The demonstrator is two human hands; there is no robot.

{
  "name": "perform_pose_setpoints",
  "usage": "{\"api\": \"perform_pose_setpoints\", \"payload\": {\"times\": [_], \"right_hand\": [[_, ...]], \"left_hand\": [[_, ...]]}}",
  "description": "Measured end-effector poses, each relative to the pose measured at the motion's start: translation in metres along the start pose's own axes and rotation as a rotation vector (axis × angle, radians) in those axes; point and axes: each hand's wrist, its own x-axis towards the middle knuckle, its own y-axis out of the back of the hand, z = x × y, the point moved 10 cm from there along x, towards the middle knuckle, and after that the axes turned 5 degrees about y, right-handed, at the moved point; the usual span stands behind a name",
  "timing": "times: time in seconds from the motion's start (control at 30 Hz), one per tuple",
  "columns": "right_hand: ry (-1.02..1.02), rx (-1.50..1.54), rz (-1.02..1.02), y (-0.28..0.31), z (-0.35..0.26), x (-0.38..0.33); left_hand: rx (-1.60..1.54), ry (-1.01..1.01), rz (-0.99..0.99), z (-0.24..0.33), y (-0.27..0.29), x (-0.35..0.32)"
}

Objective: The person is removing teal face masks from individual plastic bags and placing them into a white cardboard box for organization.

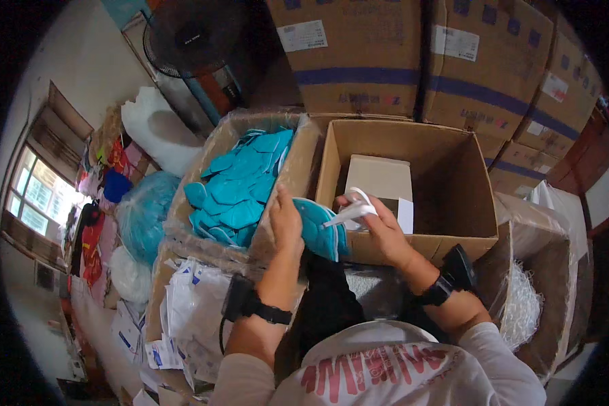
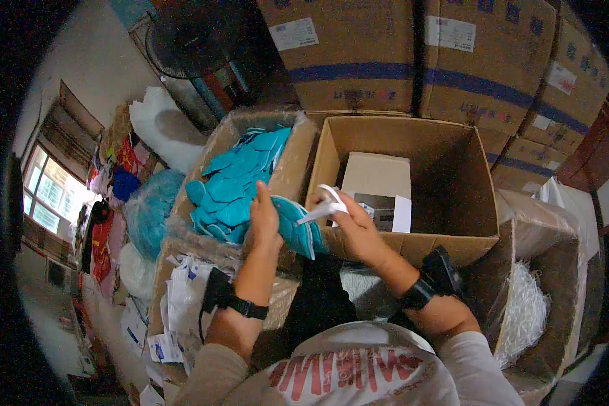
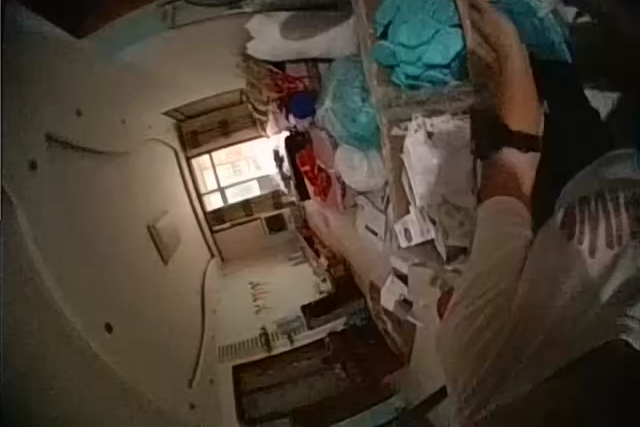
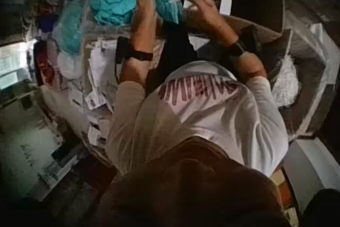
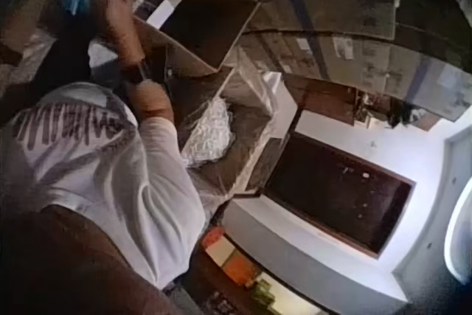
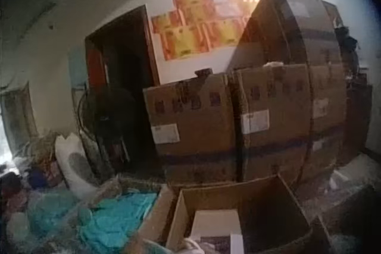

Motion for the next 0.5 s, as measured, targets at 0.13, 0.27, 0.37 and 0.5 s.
{"api": "perform_pose_setpoints", "payload": {"times": [0.13,0.27,0.37,0.5], "right_hand": [[0.22,-0.094,-0.136,-0.094,-0.041,0.024],[0.26,-0.407,-0.175,-0.105,-0.051,0.004],[0.234,-0.442,-0.312,-0.127,-0.063,-0.017],[-0.025,-0.228,-0.14,-0.094,-0.059,-0.019]], "left_hand": [[0.376,-0.467,0.041,-0.053,0.006,0.083],[0.345,-0.603,0.135,0.016,-0.012,0.027],[0.302,-0.488,0.123,0.015,-0.004,0.05],[0.359,-0.43,-0.007,-0.03,-0.03,0.087]]}}
